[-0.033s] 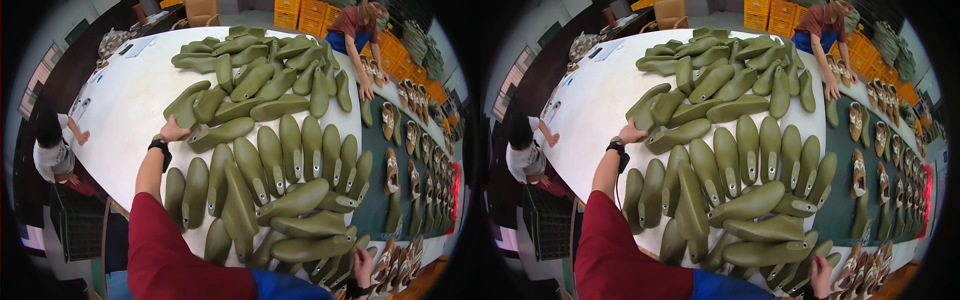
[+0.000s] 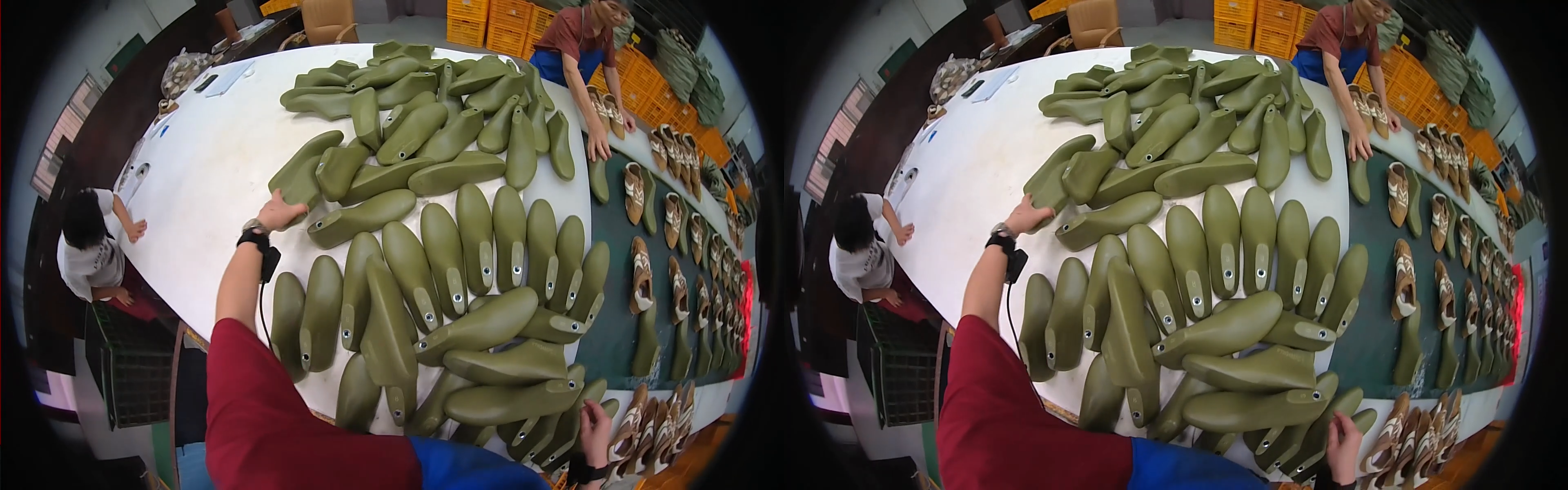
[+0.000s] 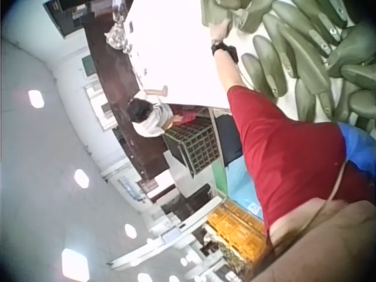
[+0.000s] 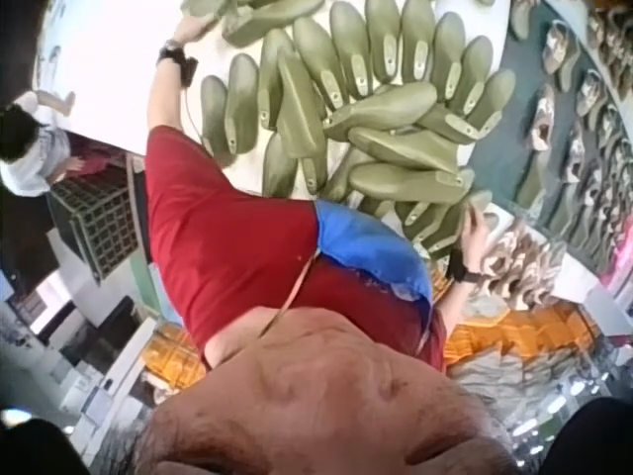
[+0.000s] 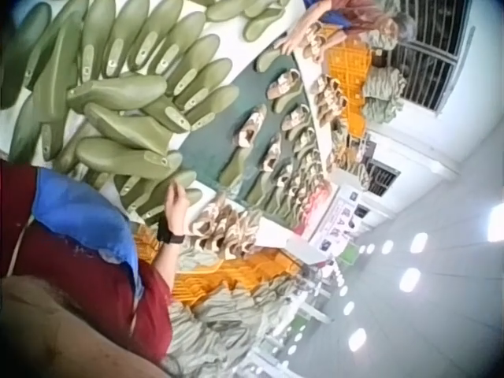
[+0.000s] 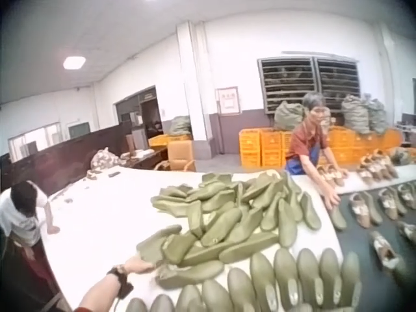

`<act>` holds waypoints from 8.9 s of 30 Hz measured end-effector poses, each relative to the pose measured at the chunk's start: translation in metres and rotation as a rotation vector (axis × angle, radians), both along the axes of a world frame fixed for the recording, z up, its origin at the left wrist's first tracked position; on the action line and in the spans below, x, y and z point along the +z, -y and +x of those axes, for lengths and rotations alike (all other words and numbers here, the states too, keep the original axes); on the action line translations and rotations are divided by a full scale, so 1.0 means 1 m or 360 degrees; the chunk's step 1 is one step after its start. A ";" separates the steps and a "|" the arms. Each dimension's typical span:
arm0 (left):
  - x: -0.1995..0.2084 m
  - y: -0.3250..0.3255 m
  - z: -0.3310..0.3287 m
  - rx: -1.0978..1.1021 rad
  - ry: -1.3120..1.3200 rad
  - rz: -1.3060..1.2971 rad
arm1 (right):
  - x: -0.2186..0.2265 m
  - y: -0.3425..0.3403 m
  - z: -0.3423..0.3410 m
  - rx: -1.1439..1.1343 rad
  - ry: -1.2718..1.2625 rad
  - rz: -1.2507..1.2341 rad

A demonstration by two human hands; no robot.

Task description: Sorting shoe lasts and checking finished shoe components at a factory workbench, then placing finished shoes into large bags.

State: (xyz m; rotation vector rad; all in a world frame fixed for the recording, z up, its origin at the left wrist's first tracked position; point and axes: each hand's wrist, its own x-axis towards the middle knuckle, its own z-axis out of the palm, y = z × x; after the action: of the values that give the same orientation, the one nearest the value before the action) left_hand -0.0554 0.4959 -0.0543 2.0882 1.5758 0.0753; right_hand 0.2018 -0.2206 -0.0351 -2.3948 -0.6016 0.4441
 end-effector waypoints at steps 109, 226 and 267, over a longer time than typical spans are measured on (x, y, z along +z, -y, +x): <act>0.034 0.760 0.064 -0.1024 0.0673 0.0077 | -0.104 0.049 0.233 0.0160 -0.0013 -0.0596; -0.020 0.691 0.139 -0.1816 0.0057 0.0157 | -0.090 0.012 0.254 0.0258 0.0268 0.0270; -0.041 0.692 0.134 -0.2213 0.0368 0.0378 | 0.184 0.255 -0.050 0.1097 -0.0010 0.1582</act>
State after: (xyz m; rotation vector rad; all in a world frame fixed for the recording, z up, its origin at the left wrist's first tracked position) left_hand 0.0787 -0.1963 -0.0957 2.7469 -0.2320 0.0024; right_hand 0.1522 -0.4760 0.1486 -1.2077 -1.2825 0.3106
